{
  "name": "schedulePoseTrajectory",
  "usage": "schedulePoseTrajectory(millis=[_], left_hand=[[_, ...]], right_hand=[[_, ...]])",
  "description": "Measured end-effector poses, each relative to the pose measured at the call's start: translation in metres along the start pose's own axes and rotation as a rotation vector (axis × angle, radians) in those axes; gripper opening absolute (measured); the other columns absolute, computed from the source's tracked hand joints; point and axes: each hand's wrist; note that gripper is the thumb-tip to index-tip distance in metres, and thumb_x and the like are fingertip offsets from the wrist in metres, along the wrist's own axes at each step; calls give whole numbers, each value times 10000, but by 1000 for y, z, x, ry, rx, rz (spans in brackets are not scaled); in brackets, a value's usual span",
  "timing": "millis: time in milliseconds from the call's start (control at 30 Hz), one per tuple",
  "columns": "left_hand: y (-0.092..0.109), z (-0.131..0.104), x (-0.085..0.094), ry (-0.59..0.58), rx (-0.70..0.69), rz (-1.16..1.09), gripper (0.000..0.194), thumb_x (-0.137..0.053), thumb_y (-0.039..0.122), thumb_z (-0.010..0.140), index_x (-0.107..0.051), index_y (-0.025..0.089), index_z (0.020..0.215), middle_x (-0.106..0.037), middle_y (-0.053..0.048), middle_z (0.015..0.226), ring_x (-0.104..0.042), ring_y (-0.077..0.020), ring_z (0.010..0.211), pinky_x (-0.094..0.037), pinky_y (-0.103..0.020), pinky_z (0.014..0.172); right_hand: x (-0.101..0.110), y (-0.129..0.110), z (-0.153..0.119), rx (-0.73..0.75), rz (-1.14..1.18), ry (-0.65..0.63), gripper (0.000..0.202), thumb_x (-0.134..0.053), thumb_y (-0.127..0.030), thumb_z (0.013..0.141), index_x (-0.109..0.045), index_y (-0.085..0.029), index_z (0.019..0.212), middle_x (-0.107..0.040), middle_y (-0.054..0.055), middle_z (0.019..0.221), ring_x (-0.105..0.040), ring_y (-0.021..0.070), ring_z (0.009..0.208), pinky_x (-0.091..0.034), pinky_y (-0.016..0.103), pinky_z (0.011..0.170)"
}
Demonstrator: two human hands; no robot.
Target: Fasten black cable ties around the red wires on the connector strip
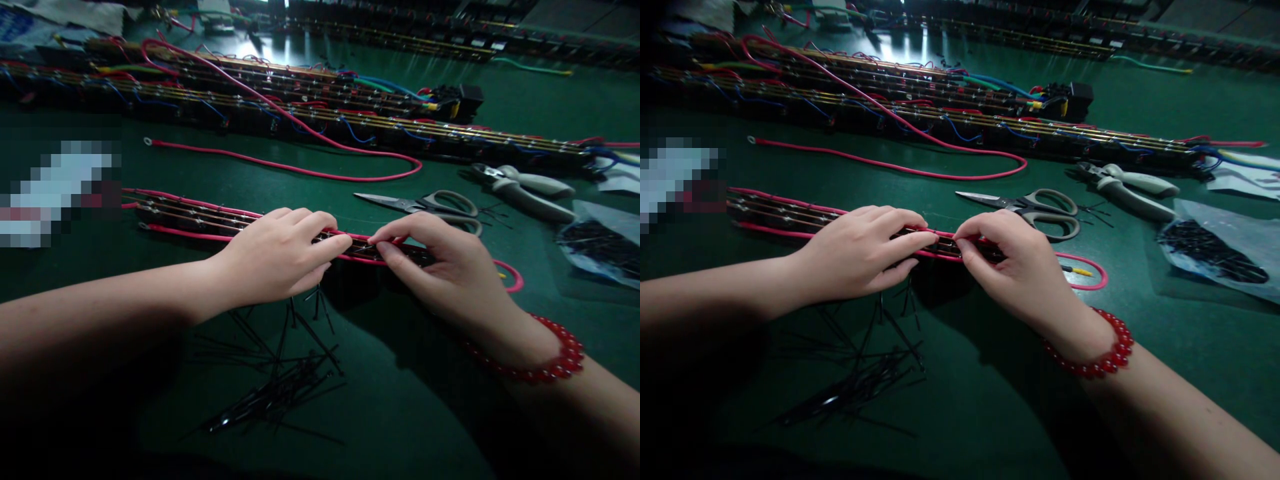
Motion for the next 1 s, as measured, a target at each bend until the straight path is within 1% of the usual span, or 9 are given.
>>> schedulePoseTrajectory(millis=[267, 600, 833, 1000], left_hand=[[0, 0, 0, -15, 5, -1, 341, -511, 263, 992, -574, 180, 1317, -634, -106, 1241, -662, -255, 1009, -570, -387, 814], [1, 0, 0, -18, 19, -3, 352, -485, 262, 1002, -567, 177, 1334, -625, -119, 1262, -653, -259, 1023, -559, -392, 821], [1, 0, 0, -30, 19, -2, 357, -481, 262, 1004, -559, 176, 1342, -623, -120, 1262, -652, -258, 1021, -555, -390, 819], [1, -1, -1, -15, 19, 0, 355, -483, 264, 1005, -559, 176, 1340, -625, -117, 1260, -652, -255, 1019, -555, -385, 819]], right_hand=[[-1, 1, -1, 21, -21, 13, 77, -610, -175, 924, -675, -213, 909, -722, 46, 878, -656, 199, 798, -514, 346, 719], [-2, -2, 0, 29, -66, 2, 116, -599, -205, 923, -688, -279, 921, -732, 44, 897, -669, 251, 850, -545, 431, 784], [-1, -1, 0, 62, -80, -2, 102, -596, -191, 934, -672, -259, 928, -721, 48, 893, -657, 238, 842, -538, 418, 782], [-2, 1, 0, 75, -87, 9, 98, -602, -191, 931, -670, -261, 927, -719, 37, 893, -660, 231, 845, -536, 401, 785]])
Point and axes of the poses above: each hand's wrist, its own z-axis towards the middle knuckle, its own x-axis out of the back of the hand, y = z × x
